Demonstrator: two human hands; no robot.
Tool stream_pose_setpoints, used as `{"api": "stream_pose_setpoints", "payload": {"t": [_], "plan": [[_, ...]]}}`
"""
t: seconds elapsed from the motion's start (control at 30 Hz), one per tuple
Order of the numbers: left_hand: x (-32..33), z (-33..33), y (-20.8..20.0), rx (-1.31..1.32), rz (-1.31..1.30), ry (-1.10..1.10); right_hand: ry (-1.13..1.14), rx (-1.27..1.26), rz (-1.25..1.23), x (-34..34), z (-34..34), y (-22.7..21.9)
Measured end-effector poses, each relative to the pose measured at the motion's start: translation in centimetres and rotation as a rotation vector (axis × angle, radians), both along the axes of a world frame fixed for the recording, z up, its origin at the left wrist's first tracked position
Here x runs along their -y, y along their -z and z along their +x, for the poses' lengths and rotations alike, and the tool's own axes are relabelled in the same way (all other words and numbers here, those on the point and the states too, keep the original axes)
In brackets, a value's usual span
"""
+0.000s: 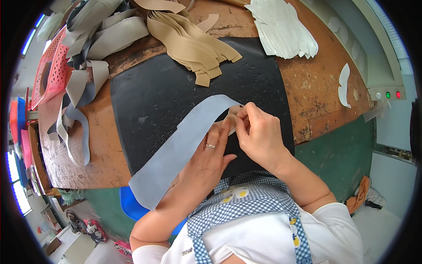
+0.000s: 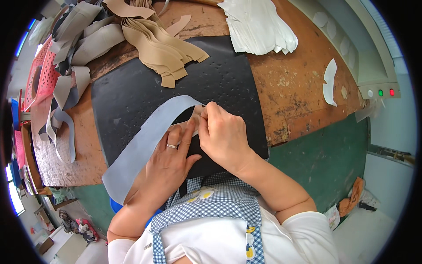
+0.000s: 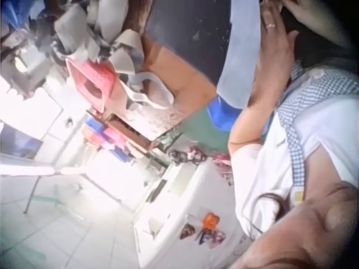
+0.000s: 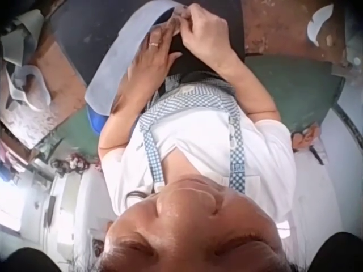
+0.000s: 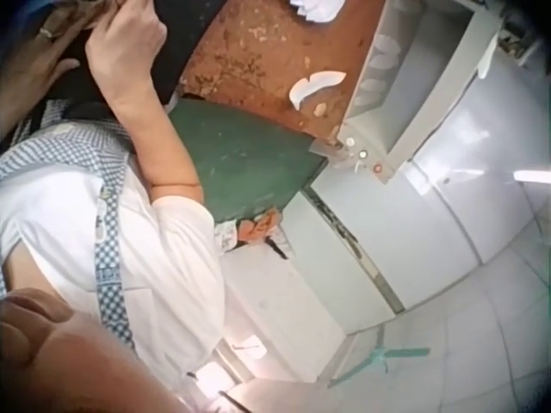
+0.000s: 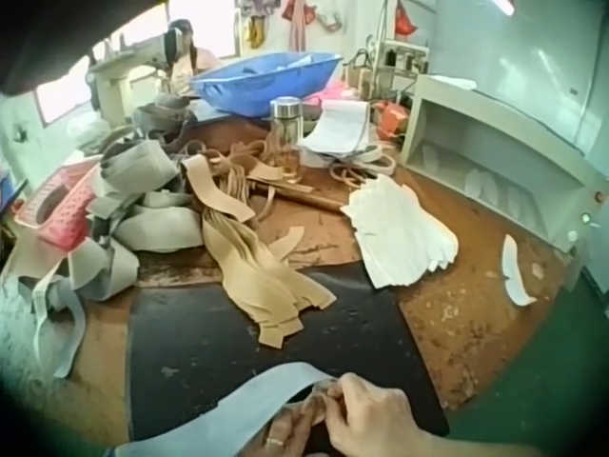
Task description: Manually aligning shoe upper components and feeding them into a gluing or heat-press machine.
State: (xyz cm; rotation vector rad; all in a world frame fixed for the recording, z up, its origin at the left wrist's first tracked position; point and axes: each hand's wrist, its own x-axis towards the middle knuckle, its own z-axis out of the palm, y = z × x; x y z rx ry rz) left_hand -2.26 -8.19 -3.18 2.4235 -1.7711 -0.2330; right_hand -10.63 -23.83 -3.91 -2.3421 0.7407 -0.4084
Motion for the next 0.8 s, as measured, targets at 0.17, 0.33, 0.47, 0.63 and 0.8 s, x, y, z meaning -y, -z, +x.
{"api": "stream_pose_setpoints", "payload": {"t": [0.17,0.33,0.47,0.63,0.8], "plan": [[0.7,0.7,-0.4,-0.067,-0.040,-0.002,0.023,-0.040,0.040,0.4,0.4,-0.3],[1.6,1.0,-0.7,0.021,-0.034,0.033,0.024,-0.220,0.020,2.2,-0.4,-1.9],[1.8,0.6,-0.4,0.169,0.142,0.069,-0.432,0.219,-0.320,0.1,0.0,-4.3],[1.3,0.4,-0.2,0.051,0.000,0.039,-0.744,0.021,-0.569,2.9,2.9,-3.4],[-0.9,1.3,0.9,0.084,-0.209,0.071,-0.697,0.042,-0.862,7.3,0.5,-2.0]]}}
